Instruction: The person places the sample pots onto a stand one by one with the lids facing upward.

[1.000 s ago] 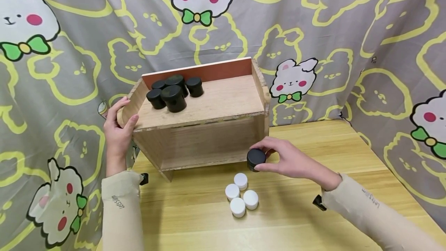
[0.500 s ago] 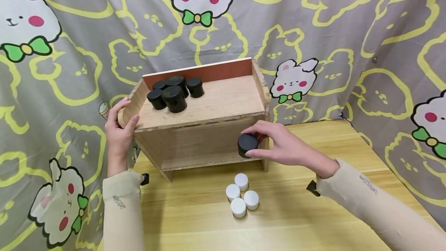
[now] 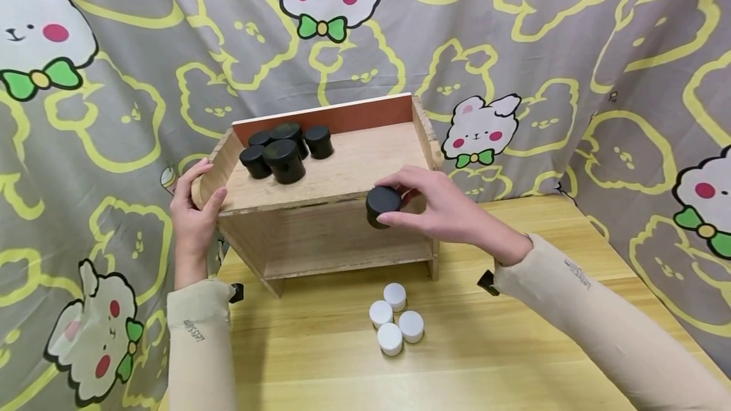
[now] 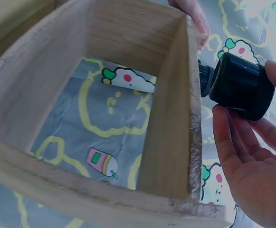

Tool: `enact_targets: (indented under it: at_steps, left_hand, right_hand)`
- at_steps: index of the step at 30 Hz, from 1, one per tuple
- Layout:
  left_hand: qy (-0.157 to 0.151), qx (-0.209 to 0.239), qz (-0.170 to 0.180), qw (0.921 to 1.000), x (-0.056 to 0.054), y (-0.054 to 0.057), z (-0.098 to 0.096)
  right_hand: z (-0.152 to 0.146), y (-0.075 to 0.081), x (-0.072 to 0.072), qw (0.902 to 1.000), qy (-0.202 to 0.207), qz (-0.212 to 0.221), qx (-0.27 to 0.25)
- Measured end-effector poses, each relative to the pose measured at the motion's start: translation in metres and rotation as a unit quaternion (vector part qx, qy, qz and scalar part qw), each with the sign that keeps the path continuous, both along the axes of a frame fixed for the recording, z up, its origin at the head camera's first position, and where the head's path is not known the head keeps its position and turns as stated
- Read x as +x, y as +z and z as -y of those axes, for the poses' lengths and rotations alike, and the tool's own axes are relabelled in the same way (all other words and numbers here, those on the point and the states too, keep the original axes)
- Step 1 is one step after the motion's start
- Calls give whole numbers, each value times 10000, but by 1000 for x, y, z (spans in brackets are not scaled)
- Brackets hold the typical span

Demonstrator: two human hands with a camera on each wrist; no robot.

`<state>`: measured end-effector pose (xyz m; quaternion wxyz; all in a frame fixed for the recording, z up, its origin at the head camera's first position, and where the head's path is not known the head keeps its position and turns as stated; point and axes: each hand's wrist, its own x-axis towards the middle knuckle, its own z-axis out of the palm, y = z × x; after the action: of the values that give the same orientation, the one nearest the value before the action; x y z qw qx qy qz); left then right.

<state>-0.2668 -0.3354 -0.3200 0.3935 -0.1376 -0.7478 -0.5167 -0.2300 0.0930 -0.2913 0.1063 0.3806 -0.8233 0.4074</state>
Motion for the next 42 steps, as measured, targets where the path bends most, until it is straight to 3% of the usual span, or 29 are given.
enact_targets:
  at_steps: [17,30,42]
  left_hand:
    - [-35,35,-40,10000,-1,-2,2]
    - [16,14,35,10000,0,-1,1]
    - [14,-4,-33,10000,1,-1,-1]
  right_hand:
    - [36,29,-36,9993,-280,132,-213]
    - [59,34,-66,9970,-685,286,-230]
    - [84,31,-83,9943,-944,494,-41]
